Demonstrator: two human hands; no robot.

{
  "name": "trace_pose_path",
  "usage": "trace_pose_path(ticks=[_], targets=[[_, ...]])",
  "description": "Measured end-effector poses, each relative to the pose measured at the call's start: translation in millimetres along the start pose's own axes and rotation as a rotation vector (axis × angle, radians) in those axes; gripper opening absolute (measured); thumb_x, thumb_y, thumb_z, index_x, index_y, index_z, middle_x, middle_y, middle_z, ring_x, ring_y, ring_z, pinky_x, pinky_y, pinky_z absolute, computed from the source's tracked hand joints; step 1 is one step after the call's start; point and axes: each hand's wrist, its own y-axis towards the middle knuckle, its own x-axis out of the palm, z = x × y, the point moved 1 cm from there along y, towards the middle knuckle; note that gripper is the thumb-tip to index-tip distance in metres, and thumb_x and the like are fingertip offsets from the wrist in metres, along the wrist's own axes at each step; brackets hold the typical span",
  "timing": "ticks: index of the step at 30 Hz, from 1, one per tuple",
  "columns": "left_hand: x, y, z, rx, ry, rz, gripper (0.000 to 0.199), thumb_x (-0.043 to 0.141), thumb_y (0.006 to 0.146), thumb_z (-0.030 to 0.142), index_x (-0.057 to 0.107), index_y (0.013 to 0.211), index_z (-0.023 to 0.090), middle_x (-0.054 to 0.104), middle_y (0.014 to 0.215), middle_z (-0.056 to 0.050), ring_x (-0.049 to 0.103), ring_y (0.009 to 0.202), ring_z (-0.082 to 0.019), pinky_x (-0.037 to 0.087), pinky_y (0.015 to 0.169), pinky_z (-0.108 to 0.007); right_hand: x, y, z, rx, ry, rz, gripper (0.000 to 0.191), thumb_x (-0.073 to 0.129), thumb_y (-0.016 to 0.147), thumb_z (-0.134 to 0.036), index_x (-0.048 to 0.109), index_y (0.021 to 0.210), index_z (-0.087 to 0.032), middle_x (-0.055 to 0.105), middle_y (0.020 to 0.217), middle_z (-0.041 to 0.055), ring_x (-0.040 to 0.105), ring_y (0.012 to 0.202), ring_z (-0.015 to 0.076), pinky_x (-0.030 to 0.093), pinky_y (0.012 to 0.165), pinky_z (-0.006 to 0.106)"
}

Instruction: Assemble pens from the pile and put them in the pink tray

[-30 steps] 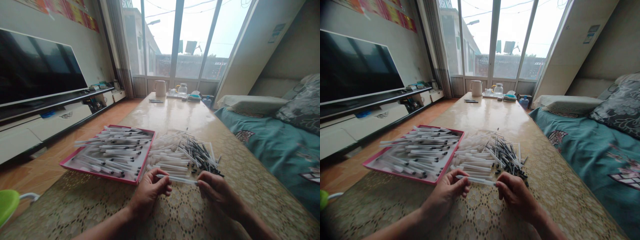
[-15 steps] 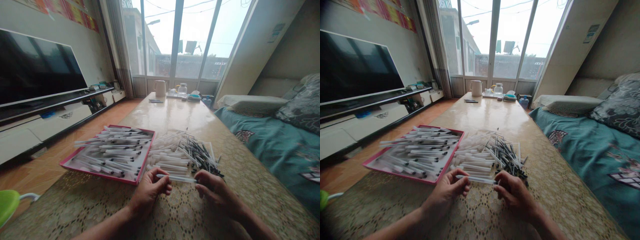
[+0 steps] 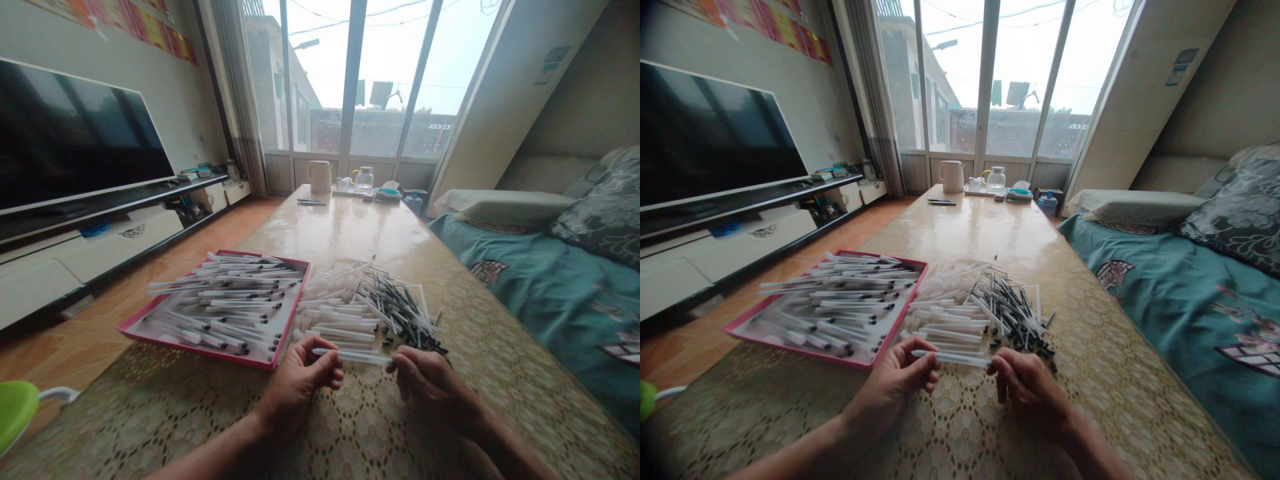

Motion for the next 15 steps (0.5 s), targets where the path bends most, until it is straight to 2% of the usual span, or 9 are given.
trace_pose_path(ticks=[2, 6, 11, 15], targets=[[0.1, 0.2, 0.4, 0.001, 0.0, 0.002, 0.032, 0.078, 0.066, 0.033, 0.057, 0.079, 0.014, 0.064, 0.059, 0.0, 0.059, 0.054, -0.01, 0.046, 0.051, -0.02, 0.2, 0.1, 1.0, -0.004, -0.007, 0.004, 0.037, 0.033, 0.095, -0.042, 0.052, 0.074, -0.018, 0.055, 0.056, -0.0015, 0.05, 0.051, 0.011, 0.038, 0.051, 0.021], [0.8, -0.5, 1.7, -0.003, 0.014, 0.015, 0.032, 0.079, 0.065, 0.032, 0.057, 0.078, 0.014, 0.064, 0.06, 0.0, 0.059, 0.054, -0.01, 0.047, 0.051, -0.02, -0.1, -1.0, 1.4, 0.002, 0.02, -0.023, 0.024, 0.044, 0.092, -0.04, 0.051, 0.085, -0.018, 0.055, 0.059, -0.003, 0.05, 0.053, 0.0109, 0.037, 0.05, 0.02], [-0.3, 0.4, 0.6, -0.001, 0.012, 0.006, 0.031, 0.078, 0.067, 0.033, 0.057, 0.08, 0.013, 0.064, 0.061, 0.0, 0.059, 0.055, -0.01, 0.047, 0.051, -0.02, 1.2, -1.4, 2.9, -0.014, -0.014, -0.002, 0.037, 0.033, 0.096, -0.041, 0.052, 0.074, -0.018, 0.054, 0.055, -0.0017, 0.049, 0.051, 0.0107, 0.037, 0.051, 0.02], [0.7, 0.1, 1.2, -0.001, -0.005, 0.005, 0.032, 0.079, 0.066, 0.032, 0.057, 0.079, 0.014, 0.064, 0.061, 0.0, 0.059, 0.055, -0.01, 0.046, 0.051, -0.02, 1.9, -1.2, 2.2, -0.001, 0.026, -0.017, 0.024, 0.042, 0.093, -0.04, 0.051, 0.089, -0.018, 0.052, 0.058, -0.0041, 0.048, 0.052, 0.0105, 0.036, 0.05, 0.02]])
